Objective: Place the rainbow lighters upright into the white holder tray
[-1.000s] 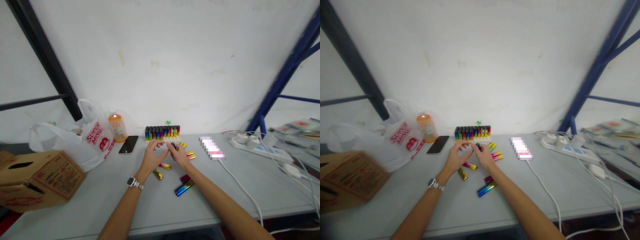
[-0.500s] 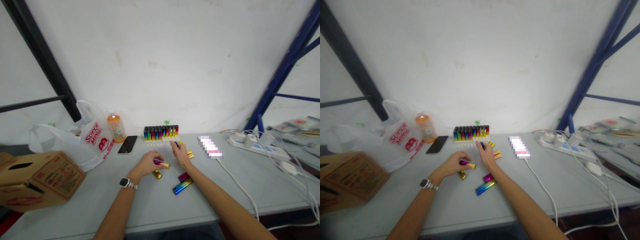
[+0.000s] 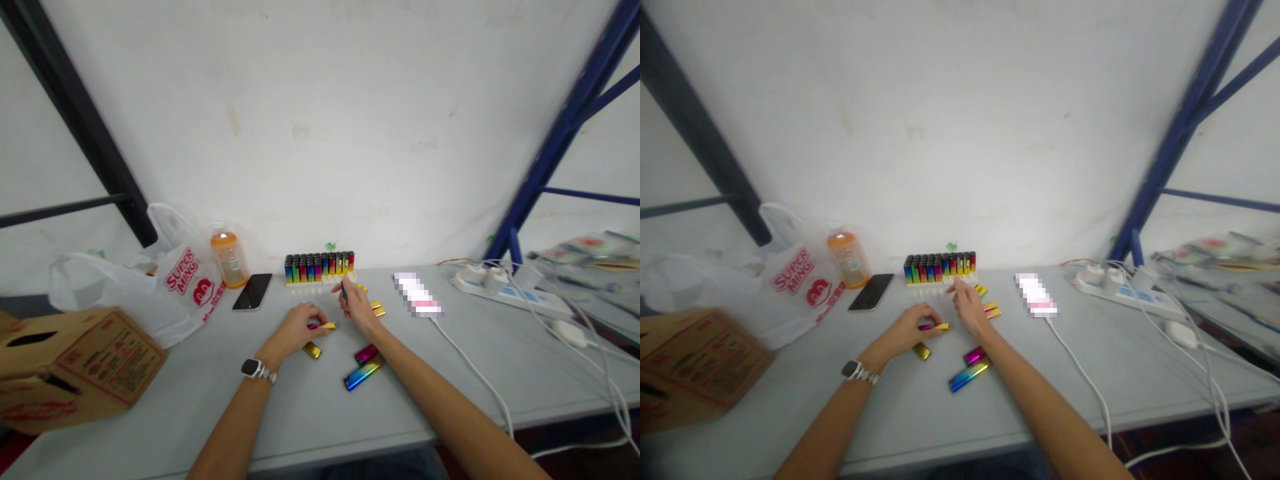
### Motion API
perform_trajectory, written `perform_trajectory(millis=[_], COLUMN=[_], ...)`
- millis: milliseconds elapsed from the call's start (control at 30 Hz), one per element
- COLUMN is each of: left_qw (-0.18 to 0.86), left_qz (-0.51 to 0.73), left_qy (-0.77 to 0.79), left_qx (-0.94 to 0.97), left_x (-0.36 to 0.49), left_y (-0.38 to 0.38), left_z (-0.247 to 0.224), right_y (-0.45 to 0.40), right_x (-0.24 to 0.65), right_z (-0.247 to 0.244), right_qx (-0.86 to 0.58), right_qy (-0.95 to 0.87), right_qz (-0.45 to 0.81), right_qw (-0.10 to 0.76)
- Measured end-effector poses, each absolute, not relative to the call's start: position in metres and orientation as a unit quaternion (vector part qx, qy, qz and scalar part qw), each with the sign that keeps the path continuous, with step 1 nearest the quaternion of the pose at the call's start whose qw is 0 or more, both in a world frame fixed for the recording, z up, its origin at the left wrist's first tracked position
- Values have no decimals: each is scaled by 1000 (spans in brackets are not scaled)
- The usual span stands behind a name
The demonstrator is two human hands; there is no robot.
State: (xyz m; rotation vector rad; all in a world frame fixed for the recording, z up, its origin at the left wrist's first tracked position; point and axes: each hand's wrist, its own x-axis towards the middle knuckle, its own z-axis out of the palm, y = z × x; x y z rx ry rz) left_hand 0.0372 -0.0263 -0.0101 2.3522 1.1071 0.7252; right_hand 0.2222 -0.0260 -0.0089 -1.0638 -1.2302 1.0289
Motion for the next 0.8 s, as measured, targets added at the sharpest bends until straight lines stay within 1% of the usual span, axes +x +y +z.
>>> perform_trajectory(millis=[67, 167, 233, 433, 633, 800], left_qw=[218, 220, 224, 242, 242, 291], left_qz=[259, 257, 257, 280, 326, 398], left_qy=[405, 408, 413, 417, 397, 399], left_qx=[849, 848, 844, 830, 823, 773], left_x=[37, 37, 37, 44, 56, 63], left_y=[-27, -26, -24, -19, -18, -14], left_z=[-10, -11, -14, -15, -7, -9], right_y=[-26, -27, -26, -11, 22, 55], right_x=[223, 229, 235, 264, 295, 311], right_z=[-6, -2, -1, 8, 16, 17], right_qx=[-420, -408, -421, -475, -496, -492], right_qy=[-510, -525, -552, -619, -655, -693], right_qz=[479, 471, 428, 214, 142, 115], right_qw=[578, 580, 579, 588, 552, 514])
